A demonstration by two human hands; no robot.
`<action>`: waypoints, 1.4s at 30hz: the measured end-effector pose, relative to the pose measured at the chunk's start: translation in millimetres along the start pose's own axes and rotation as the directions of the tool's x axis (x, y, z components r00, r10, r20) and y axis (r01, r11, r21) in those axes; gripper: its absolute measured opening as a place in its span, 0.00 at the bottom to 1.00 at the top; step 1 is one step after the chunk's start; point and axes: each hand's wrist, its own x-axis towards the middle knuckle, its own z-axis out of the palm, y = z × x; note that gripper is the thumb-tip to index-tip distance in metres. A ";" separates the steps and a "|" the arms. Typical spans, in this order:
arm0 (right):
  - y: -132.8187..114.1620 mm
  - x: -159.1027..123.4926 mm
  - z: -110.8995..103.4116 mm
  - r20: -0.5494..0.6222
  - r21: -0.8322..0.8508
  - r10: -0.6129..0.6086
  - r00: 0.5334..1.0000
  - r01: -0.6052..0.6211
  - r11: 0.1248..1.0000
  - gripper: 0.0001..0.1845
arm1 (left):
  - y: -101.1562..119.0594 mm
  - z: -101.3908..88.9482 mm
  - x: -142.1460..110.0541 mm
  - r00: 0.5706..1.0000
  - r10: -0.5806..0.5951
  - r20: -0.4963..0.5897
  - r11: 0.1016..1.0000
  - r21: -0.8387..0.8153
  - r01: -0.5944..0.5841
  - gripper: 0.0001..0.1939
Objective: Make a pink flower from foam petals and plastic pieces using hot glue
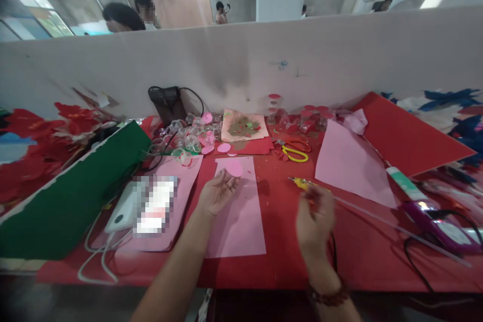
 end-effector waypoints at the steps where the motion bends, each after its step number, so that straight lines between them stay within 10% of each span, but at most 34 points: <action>1: -11.2 -3.6 16.3 0.153 0.012 -0.035 0.988 0.033 0.999 0.15 | -0.1 -0.7 -0.5 1.000 0.004 0.022 1.000 0.012 -0.004 0.05; 3: -31.5 -9.1 50.5 0.447 0.057 -0.113 0.887 0.098 0.994 0.17 | -0.2 -2.3 -1.4 0.999 0.026 0.045 0.999 0.035 -0.028 0.10; 7: -49.6 -16.7 97.8 0.633 0.143 -0.203 0.747 0.146 0.979 0.28 | 0.1 -4.5 -2.7 0.997 0.049 0.059 0.995 0.089 -0.054 0.21; 19: -30.4 -16.9 98.4 0.556 0.280 0.151 0.817 -0.356 0.892 0.16 | -5.9 4.5 -8.3 0.977 0.191 0.095 0.904 0.371 -0.213 0.28; 24: -28.1 -20.7 104.9 0.622 0.402 0.200 0.757 -0.528 0.748 0.16 | -3.9 3.5 -11.5 0.948 0.245 0.204 0.809 0.496 -0.316 0.21; 29: -30.3 -22.8 104.1 0.668 0.354 0.203 0.716 -0.546 0.759 0.16 | -5.7 -2.0 -9.0 0.943 0.292 0.162 0.788 0.518 -0.333 0.19; 42: -20.6 -17.9 104.6 0.552 0.314 0.216 0.805 -0.440 0.841 0.12 | -5.0 2.9 -13.3 0.950 0.209 0.232 0.819 0.489 -0.299 0.19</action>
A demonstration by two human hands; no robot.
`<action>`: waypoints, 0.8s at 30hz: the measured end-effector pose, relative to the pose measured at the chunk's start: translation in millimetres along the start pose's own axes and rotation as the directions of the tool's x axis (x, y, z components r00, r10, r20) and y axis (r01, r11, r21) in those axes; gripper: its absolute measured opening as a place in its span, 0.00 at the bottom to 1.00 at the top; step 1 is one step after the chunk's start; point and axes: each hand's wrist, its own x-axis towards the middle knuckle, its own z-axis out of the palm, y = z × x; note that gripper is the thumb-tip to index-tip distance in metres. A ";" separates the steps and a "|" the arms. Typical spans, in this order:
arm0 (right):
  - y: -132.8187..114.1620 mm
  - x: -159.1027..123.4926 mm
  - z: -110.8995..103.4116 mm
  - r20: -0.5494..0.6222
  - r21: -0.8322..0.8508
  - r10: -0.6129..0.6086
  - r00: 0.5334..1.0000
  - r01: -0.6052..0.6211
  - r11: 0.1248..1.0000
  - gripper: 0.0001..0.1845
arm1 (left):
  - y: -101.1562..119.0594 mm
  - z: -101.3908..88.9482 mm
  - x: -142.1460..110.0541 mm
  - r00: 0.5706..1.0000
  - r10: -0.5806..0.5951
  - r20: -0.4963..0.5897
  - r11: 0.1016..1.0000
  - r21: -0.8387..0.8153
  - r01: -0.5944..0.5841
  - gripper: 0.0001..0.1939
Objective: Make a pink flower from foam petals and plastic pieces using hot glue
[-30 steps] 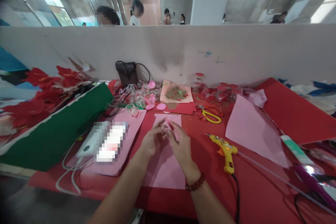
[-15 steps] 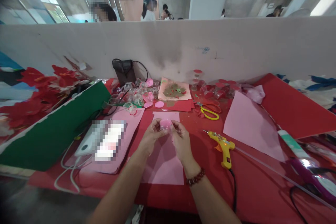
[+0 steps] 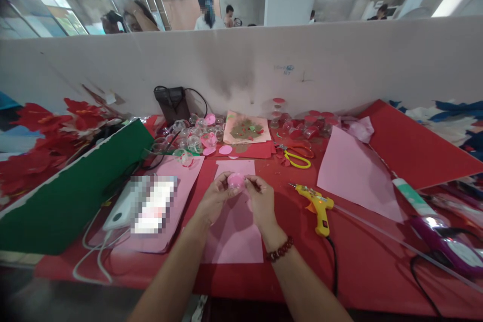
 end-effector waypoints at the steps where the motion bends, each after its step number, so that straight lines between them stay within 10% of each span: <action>1: -1.3 -0.9 0.7 -0.001 0.002 -0.003 1.000 0.003 1.000 0.12 | 0.0 -0.3 0.0 1.000 -0.002 0.006 1.000 0.000 0.002 0.19; 24: -5.0 -4.3 2.7 0.037 -0.118 0.052 0.998 -0.047 0.992 0.17 | -1.5 -2.7 4.0 0.994 -0.105 -0.018 0.984 -0.148 0.101 0.19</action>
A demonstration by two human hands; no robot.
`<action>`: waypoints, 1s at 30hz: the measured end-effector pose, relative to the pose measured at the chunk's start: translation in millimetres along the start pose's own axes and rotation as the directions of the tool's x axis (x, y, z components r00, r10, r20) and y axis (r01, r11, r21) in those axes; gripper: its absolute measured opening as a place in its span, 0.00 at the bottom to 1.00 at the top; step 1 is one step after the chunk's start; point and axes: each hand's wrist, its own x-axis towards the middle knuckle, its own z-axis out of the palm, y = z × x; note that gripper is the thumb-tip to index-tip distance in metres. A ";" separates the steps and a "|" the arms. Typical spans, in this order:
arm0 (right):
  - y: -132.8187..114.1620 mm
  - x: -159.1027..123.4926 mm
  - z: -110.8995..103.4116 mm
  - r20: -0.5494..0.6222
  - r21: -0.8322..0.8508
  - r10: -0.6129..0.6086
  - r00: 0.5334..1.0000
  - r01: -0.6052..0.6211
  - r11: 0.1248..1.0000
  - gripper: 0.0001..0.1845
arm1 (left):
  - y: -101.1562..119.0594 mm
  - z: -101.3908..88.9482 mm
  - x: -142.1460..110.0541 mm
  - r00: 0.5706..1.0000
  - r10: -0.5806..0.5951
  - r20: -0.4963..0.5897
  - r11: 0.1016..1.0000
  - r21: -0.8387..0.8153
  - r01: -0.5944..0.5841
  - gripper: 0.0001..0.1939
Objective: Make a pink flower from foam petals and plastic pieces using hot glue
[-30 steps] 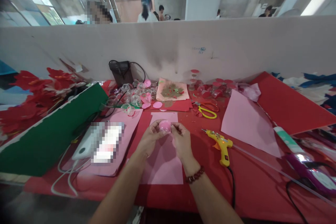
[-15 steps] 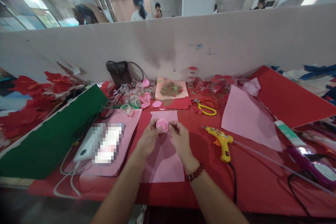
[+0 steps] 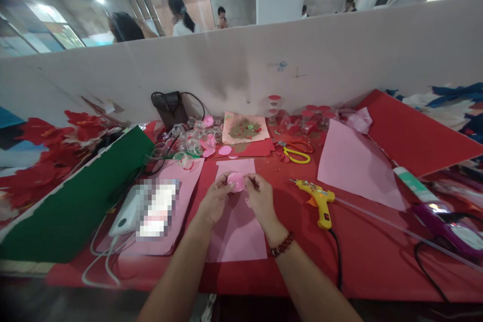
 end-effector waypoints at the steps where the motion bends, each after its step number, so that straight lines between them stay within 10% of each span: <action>1: 1.8 0.8 -0.1 0.014 0.024 0.018 1.000 -0.018 1.000 0.18 | 0.3 0.2 -0.1 1.000 0.007 0.001 1.000 -0.005 -0.007 0.18; 30: 6.5 4.8 -5.1 -0.026 -0.228 -0.177 0.984 0.167 0.959 0.16 | -0.7 5.8 -7.1 0.998 0.030 0.055 0.993 0.113 -0.036 0.21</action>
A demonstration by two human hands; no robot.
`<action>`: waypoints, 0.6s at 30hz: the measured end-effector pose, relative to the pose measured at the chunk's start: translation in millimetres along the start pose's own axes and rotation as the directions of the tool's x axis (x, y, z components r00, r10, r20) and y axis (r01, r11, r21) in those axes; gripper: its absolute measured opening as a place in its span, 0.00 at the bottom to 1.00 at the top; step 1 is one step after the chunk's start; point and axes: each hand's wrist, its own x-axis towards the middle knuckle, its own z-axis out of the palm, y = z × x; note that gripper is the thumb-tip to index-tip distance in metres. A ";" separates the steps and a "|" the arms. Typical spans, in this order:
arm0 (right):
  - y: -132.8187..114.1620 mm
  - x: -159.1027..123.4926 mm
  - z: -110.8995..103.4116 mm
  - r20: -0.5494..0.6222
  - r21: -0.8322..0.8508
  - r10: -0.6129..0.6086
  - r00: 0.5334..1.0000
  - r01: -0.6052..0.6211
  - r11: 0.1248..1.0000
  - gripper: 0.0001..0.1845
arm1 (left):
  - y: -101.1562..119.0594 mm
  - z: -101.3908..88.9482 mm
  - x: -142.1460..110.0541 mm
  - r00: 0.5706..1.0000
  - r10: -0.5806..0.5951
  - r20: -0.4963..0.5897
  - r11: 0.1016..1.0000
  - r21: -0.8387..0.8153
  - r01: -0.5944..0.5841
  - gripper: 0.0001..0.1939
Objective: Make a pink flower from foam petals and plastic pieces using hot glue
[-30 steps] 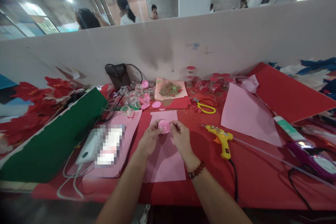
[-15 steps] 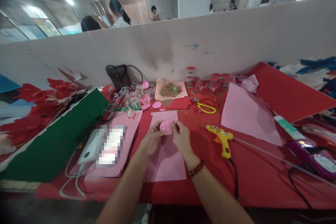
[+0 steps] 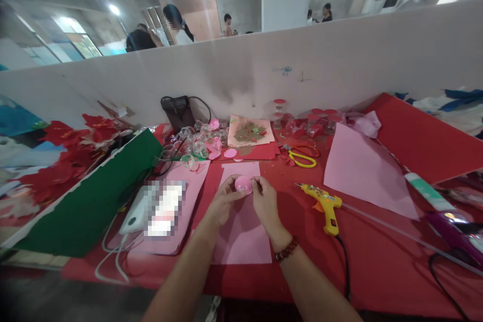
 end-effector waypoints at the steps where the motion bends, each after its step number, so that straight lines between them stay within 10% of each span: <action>1: 0.5 -0.4 0.4 0.006 -0.003 -0.002 1.000 0.002 1.000 0.16 | 0.3 0.3 -0.3 1.000 0.002 0.017 1.000 0.004 -0.002 0.22; 18: -3.8 -2.3 0.1 0.031 0.039 -0.007 0.999 0.006 0.999 0.15 | -2.5 -1.2 0.4 1.000 -0.025 0.003 0.994 -0.103 0.025 0.22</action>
